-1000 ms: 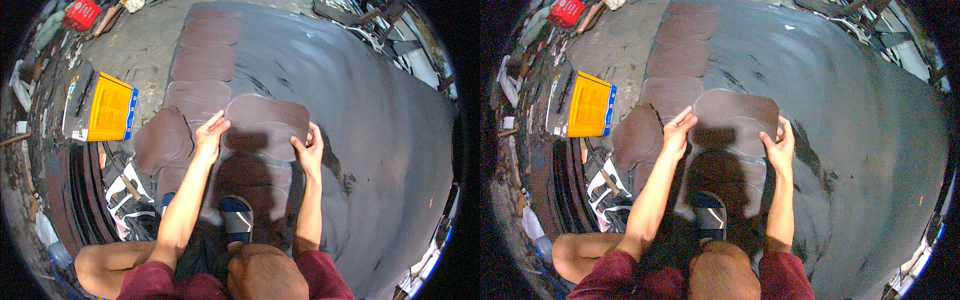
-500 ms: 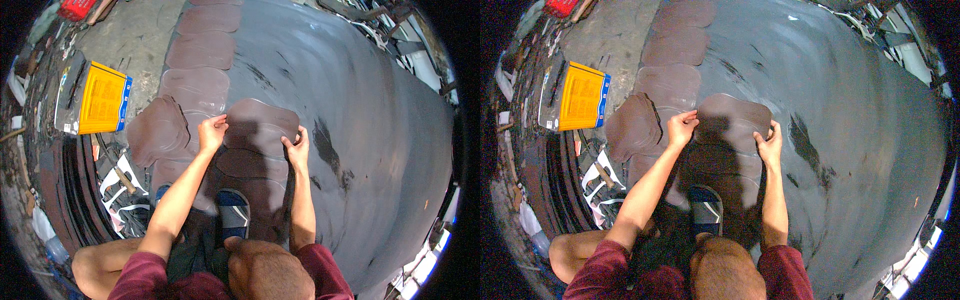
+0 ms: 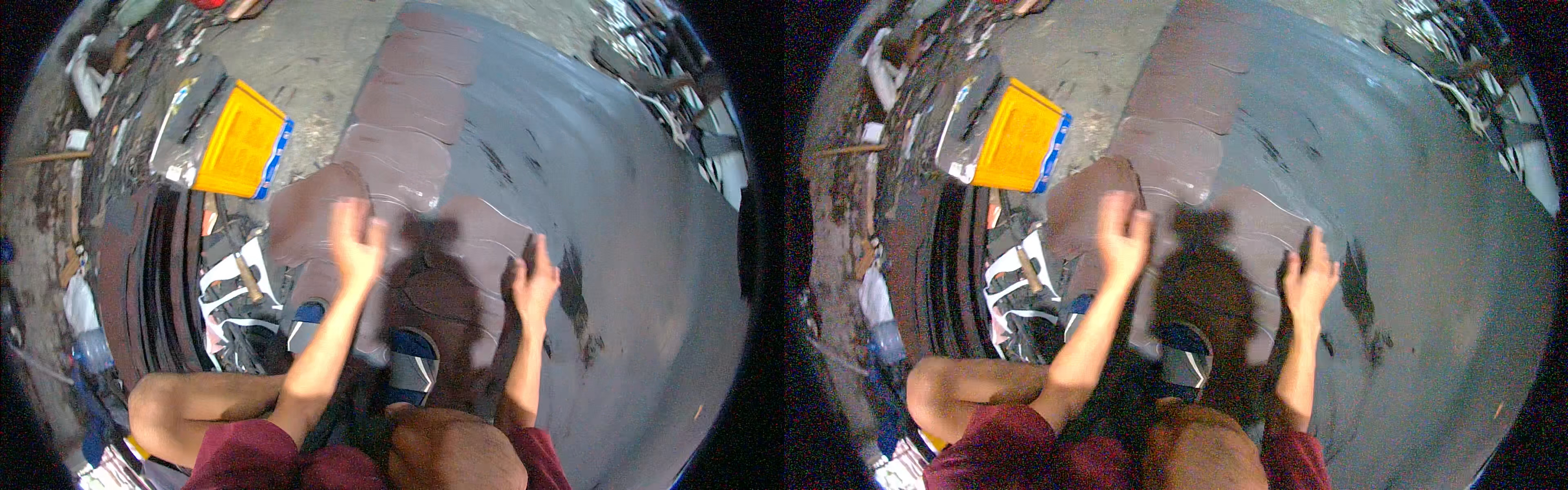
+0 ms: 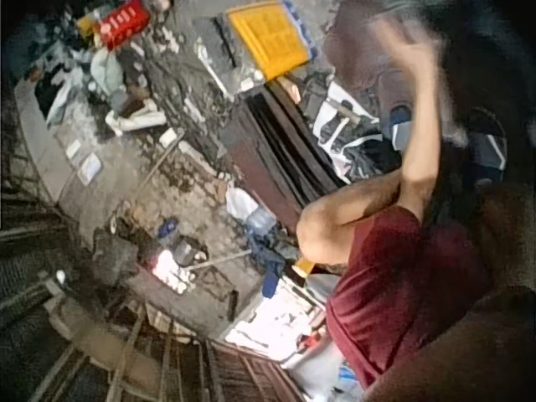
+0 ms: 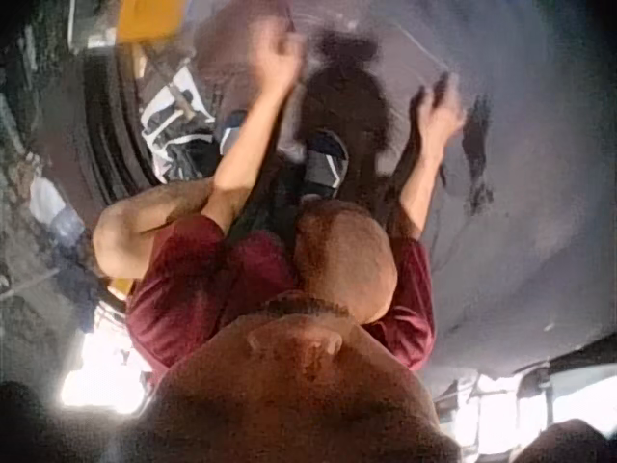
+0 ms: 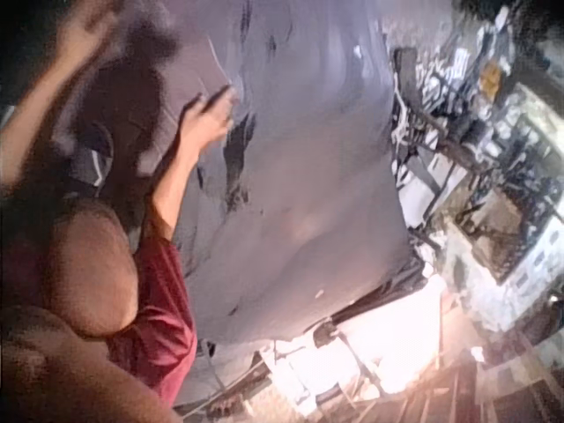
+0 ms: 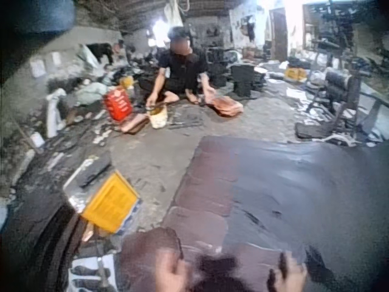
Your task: The person sits on the floor and arranges multiple brown shoe insoles in a staggered, overlapping pattern on a large dark sheet. The person repeatedly picks up, positions, and smooths the insoles by hand to form a continuous layout.
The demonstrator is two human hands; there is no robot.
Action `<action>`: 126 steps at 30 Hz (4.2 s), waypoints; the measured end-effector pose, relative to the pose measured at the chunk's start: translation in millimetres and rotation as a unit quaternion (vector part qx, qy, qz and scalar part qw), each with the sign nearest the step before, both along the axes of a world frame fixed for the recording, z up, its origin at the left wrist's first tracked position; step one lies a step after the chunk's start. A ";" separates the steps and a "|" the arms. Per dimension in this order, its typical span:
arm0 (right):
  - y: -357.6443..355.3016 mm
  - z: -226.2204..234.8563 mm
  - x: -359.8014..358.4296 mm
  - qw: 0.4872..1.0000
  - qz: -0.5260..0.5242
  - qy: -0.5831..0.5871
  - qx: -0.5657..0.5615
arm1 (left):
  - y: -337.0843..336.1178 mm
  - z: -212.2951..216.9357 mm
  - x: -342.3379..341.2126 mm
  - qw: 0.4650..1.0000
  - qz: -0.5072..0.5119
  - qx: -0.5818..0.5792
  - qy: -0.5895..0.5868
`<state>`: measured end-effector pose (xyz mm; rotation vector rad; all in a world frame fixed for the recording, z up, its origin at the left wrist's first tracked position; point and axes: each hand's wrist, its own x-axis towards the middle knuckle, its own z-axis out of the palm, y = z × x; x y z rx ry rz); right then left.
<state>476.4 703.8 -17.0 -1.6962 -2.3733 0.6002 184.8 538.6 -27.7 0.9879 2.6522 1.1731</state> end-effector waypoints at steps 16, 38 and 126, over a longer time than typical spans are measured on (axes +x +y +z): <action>-63.6 0.1 -30.0 0.980 0.039 0.193 -0.009 | -123.8 -20.5 -159.7 0.910 0.316 -0.255 -0.082; -100.8 6.6 -139.8 0.935 0.194 0.287 -0.079 | -105.5 -8.7 -128.1 0.925 0.274 -0.254 0.070; -87.4 9.8 -219.4 0.909 0.184 0.249 -0.278 | -50.5 -15.1 -10.1 0.992 0.048 0.013 0.116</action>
